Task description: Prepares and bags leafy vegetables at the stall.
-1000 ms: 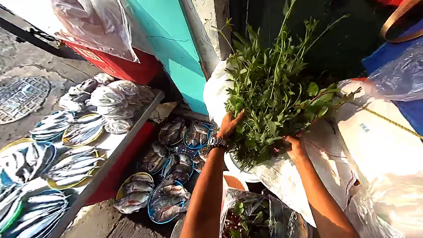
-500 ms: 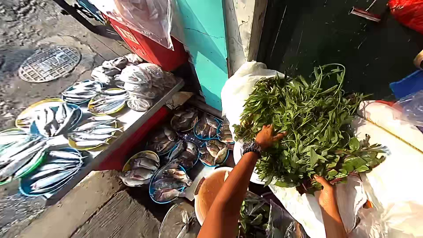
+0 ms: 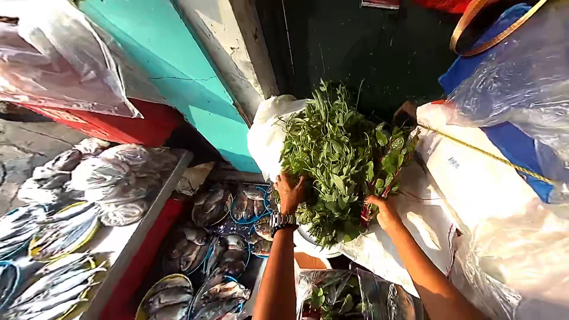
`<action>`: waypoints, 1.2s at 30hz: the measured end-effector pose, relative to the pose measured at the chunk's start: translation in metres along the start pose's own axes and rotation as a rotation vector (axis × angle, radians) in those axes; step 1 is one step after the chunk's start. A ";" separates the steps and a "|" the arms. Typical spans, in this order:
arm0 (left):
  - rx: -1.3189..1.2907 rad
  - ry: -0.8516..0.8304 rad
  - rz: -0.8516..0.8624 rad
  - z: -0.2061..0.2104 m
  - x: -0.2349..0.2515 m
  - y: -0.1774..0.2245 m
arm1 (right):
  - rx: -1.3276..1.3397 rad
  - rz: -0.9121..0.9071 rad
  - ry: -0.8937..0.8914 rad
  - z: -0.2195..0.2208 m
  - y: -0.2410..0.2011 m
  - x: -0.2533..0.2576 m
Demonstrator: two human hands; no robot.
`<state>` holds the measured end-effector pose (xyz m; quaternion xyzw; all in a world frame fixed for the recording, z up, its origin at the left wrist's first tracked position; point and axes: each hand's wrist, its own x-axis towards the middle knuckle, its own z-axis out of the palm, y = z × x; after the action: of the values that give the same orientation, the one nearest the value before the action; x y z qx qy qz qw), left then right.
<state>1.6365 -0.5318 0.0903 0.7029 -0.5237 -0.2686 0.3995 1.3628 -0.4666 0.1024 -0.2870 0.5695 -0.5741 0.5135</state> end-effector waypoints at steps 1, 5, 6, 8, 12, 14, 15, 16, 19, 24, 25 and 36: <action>-0.033 0.126 0.093 -0.006 -0.011 0.014 | 0.006 0.015 -0.015 -0.008 -0.001 0.000; 0.073 0.103 0.560 0.017 -0.079 0.068 | -0.097 0.124 -0.096 -0.040 -0.024 0.000; 0.174 0.042 0.650 0.034 -0.096 0.073 | -0.140 0.161 -0.119 -0.047 -0.034 0.000; 0.325 -0.067 0.748 0.066 -0.120 0.073 | -0.184 0.216 -0.151 -0.057 -0.054 -0.001; 0.533 -0.171 0.764 0.109 -0.135 0.070 | -0.229 0.210 -0.043 -0.075 -0.075 -0.028; 0.626 -0.289 0.696 0.119 -0.136 0.074 | -0.268 0.156 0.035 -0.085 -0.069 -0.050; 0.664 -0.352 0.655 0.121 -0.134 0.076 | -0.290 0.126 0.070 -0.088 -0.064 -0.062; 0.680 -0.383 0.627 0.122 -0.130 0.075 | -0.315 0.091 0.098 -0.091 -0.057 -0.072; 0.591 -0.259 0.655 0.119 -0.110 0.059 | -0.406 -0.037 0.149 -0.104 -0.035 -0.098; 0.418 -0.194 0.569 0.093 -0.085 0.056 | -0.488 -0.269 0.181 -0.114 -0.016 -0.107; 0.414 -0.170 0.560 0.095 -0.079 0.053 | -0.556 -0.254 0.192 -0.111 -0.012 -0.101; 0.631 -0.279 0.474 0.096 -0.088 0.067 | -0.697 0.116 0.210 -0.113 0.034 -0.057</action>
<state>1.4978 -0.4843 0.0914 0.6078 -0.7766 -0.0885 0.1404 1.2860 -0.3677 0.0641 -0.3515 0.7957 -0.3420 0.3554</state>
